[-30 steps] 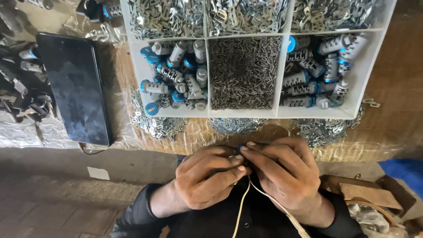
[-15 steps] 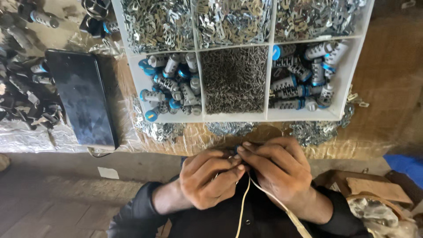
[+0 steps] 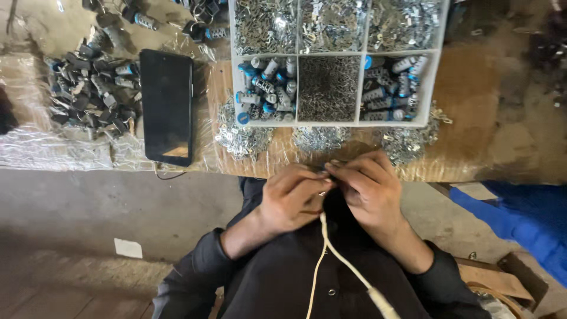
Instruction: The person assembles small cam lock cylinders at a workbench. They hold a lock body in one hand, insert small metal pins and components into it with the other hand, and place finished assemblies into a compartmented plastic tray, repeating the cycle with parts picked from piles on the table.
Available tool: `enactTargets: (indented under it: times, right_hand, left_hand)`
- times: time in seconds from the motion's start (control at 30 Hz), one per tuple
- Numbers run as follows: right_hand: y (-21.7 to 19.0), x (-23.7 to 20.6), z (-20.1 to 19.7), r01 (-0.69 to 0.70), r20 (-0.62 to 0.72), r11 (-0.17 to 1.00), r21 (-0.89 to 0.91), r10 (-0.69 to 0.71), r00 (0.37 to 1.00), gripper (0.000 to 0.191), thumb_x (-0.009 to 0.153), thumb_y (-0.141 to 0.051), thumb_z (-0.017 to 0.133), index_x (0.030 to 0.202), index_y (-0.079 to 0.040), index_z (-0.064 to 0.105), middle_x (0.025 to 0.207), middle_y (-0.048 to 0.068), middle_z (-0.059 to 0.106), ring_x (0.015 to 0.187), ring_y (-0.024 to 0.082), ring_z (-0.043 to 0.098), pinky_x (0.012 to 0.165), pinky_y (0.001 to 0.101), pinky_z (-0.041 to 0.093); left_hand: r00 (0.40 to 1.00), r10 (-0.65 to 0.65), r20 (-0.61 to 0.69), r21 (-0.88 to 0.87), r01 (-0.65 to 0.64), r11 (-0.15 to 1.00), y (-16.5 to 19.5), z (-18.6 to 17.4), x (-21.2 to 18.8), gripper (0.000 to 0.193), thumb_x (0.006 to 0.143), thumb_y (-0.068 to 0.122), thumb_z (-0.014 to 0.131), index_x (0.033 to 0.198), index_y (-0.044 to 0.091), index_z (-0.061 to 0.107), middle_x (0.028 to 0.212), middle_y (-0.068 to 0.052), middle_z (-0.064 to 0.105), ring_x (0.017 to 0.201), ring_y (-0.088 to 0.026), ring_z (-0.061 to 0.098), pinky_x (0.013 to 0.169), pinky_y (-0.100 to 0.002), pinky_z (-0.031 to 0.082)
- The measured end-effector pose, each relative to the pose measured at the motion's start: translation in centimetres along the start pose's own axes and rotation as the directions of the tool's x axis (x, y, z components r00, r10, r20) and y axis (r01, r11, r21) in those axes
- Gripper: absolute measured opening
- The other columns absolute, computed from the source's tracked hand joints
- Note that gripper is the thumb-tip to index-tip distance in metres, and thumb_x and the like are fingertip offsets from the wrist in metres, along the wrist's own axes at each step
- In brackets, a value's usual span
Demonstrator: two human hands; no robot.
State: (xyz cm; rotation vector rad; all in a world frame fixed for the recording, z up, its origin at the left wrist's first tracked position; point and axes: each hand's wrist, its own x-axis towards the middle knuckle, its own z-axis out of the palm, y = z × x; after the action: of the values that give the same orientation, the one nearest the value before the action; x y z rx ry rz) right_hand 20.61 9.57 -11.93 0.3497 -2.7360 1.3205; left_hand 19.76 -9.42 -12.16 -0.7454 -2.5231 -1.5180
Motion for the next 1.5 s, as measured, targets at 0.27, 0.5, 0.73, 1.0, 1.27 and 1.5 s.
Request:
enactTargets:
  times: [0.27, 0.5, 0.73, 1.0, 1.27, 1.5]
  right_hand:
    - [0.1, 0.1, 0.2, 0.018, -0.066, 1.000, -0.012, -0.019, 0.998, 0.035, 0.076, 0.001, 0.084, 0.106, -0.013, 0.077, 0.101, 0.000, 0.072, 0.092, 0.025, 0.064, 0.079, 0.0353, 0.056]
    - [0.1, -0.3, -0.3, 0.006, -0.011, 1.000, 0.015, -0.006, 1.000, 0.040, 0.075, 0.006, 0.082, 0.110, -0.012, 0.075, 0.109, 0.000, 0.072, 0.096, 0.025, 0.064, 0.084, 0.0368, 0.056]
    - [0.2, -0.4, 0.3, 0.059, -0.034, 0.998, -0.034, -0.060, 0.998, 0.039, 0.074, 0.000, 0.087, 0.110, -0.011, 0.075, 0.106, -0.001, 0.071, 0.095, 0.026, 0.064, 0.083, 0.0380, 0.055]
    - [0.0, -0.3, 0.0, 0.057, -0.064, 0.998, -0.005, -0.058, 0.996, 0.039, 0.076, -0.001, 0.086, 0.112, -0.010, 0.074, 0.103, 0.001, 0.069, 0.094, 0.027, 0.063, 0.083, 0.0390, 0.055]
    - [-0.3, -0.2, 0.3, 0.045, -0.054, 0.998, -0.039, -0.047, 0.997, 0.038, 0.076, 0.000, 0.086, 0.109, -0.013, 0.076, 0.093, -0.002, 0.066, 0.087, 0.023, 0.060, 0.075, 0.0368, 0.052]
    - [-0.2, -0.4, 0.3, 0.015, -0.024, 1.000, -0.019, -0.015, 1.000, 0.035, 0.078, 0.000, 0.087, 0.109, -0.012, 0.076, 0.089, -0.002, 0.063, 0.086, 0.024, 0.060, 0.074, 0.0373, 0.051]
  left_hand:
    - [0.991, -0.129, -0.019, -0.125, 0.126, 0.984, -0.3, -0.6, -0.1, 0.019, 0.087, 0.000, 0.083, 0.102, 0.004, 0.072, 0.103, -0.009, 0.074, 0.092, -0.024, 0.076, 0.080, -0.033, 0.063]
    - [0.990, -0.133, 0.056, -0.128, 0.139, 0.982, -0.6, -1.1, 0.3, 0.022, 0.087, 0.001, 0.084, 0.105, 0.006, 0.073, 0.103, -0.009, 0.073, 0.090, -0.024, 0.075, 0.079, -0.032, 0.062]
    - [0.993, -0.109, 0.034, -0.111, 0.112, 0.988, -0.6, -0.8, 0.0, 0.022, 0.086, 0.000, 0.085, 0.105, 0.005, 0.073, 0.101, -0.009, 0.073, 0.088, -0.023, 0.074, 0.077, -0.032, 0.061]
    - [0.991, -0.137, -0.010, -0.087, 0.135, 0.987, -0.1, -0.5, 0.0, 0.023, 0.086, -0.001, 0.085, 0.105, 0.005, 0.074, 0.098, -0.009, 0.072, 0.088, -0.023, 0.074, 0.077, -0.032, 0.062]
    - [0.999, -0.046, -0.023, -0.094, 0.043, 0.995, -0.6, -0.6, -0.5, 0.024, 0.083, 0.001, 0.088, 0.103, 0.003, 0.073, 0.099, -0.009, 0.072, 0.092, -0.026, 0.075, 0.081, -0.035, 0.063]
    - [0.999, -0.036, 0.012, 0.016, 0.036, 0.999, 0.4, -0.8, 0.1, 0.027, 0.083, -0.005, 0.084, 0.106, 0.004, 0.074, 0.098, -0.008, 0.070, 0.090, -0.026, 0.074, 0.079, -0.035, 0.062]
